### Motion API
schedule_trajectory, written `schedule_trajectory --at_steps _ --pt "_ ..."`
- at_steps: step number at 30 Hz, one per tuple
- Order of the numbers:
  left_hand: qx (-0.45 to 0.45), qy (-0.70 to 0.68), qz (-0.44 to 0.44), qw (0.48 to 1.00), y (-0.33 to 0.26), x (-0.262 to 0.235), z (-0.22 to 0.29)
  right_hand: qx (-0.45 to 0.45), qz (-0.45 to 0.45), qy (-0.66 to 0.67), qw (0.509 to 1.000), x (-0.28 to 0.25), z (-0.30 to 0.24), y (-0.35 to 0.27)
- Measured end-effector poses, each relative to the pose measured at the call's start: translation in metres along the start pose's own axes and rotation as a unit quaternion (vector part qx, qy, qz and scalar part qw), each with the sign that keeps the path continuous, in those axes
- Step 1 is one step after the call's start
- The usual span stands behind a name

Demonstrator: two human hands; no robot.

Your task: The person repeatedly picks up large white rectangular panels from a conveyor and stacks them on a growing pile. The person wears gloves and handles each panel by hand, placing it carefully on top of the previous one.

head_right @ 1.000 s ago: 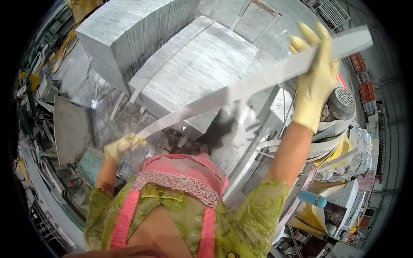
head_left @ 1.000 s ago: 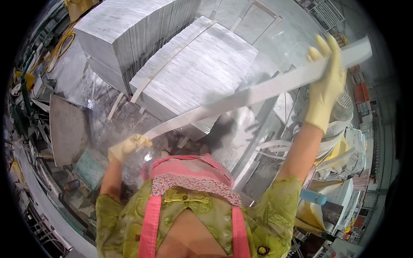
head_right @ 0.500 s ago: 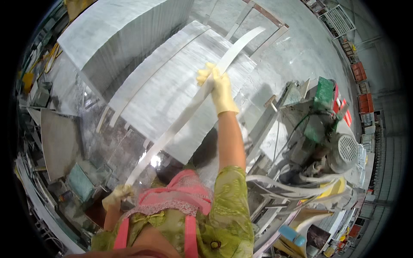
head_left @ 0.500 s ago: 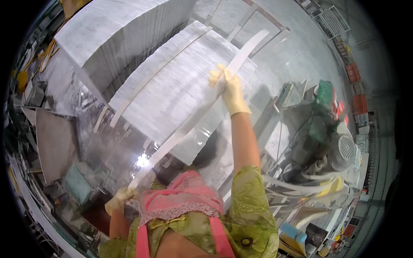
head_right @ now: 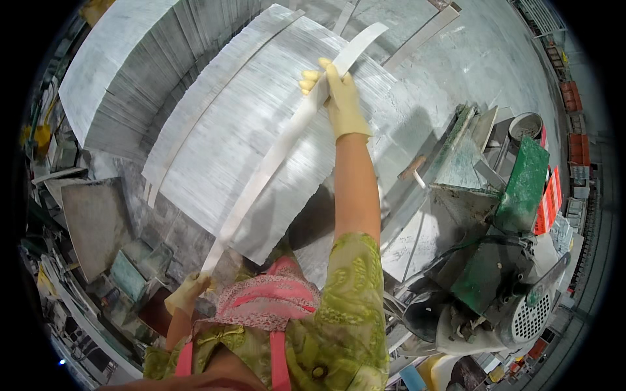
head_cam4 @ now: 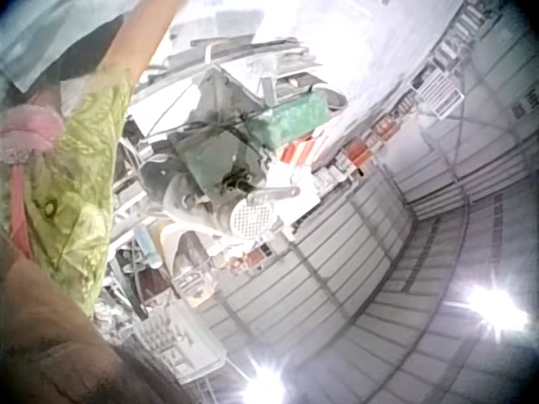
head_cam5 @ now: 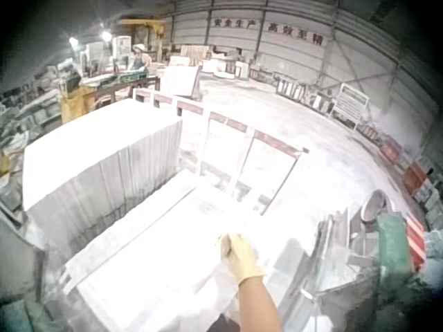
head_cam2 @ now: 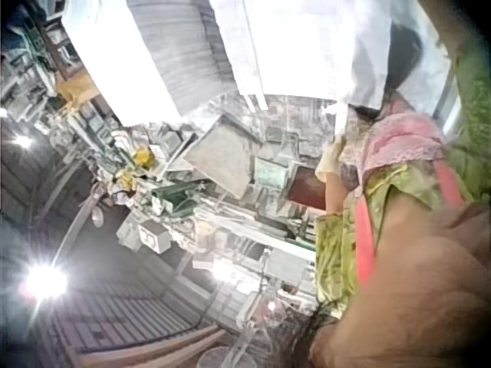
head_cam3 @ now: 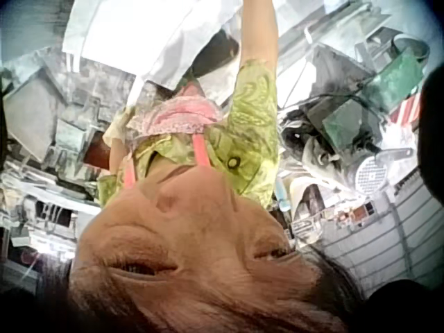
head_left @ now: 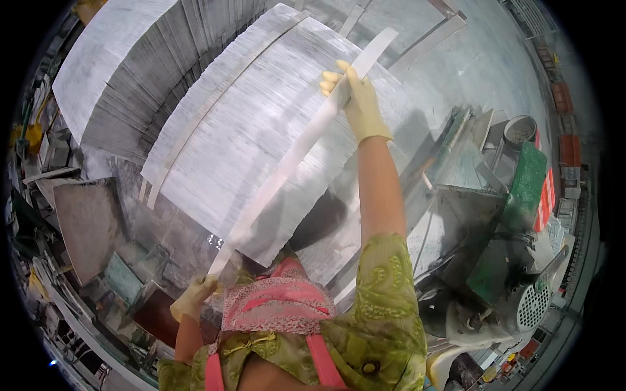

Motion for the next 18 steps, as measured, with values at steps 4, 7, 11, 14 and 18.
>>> schedule_trajectory --at_steps 4,7,11,14,18 --pt "0.015 0.015 -0.042 0.999 0.027 0.034 0.046 0.052 0.156 -0.29 0.943 -0.049 0.022 -0.001" --pt "0.047 0.137 -0.019 0.989 0.049 0.062 0.076 0.048 0.159 -0.301 0.939 -0.066 0.07 -0.063" --pt "-0.019 0.118 -0.074 0.99 0.021 0.117 0.151 0.195 0.101 -0.165 0.962 -0.078 0.145 -0.178" --pt "-0.062 -0.014 -0.053 0.997 0.083 0.095 0.082 0.341 0.1 -0.016 0.935 -0.104 0.224 -0.274" --pt "0.078 0.34 -0.108 0.931 0.055 0.109 0.126 0.382 0.08 -0.115 0.914 -0.088 0.194 -0.374"
Point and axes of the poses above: each hand's wrist, its own y-axis towards the middle knuckle, its own x-axis out of the palm, z = x × y, the point moved 3 cm from there along y, towards the middle knuckle, and after that the axes turned 2 degrees about -z, right-handed, at the moved point
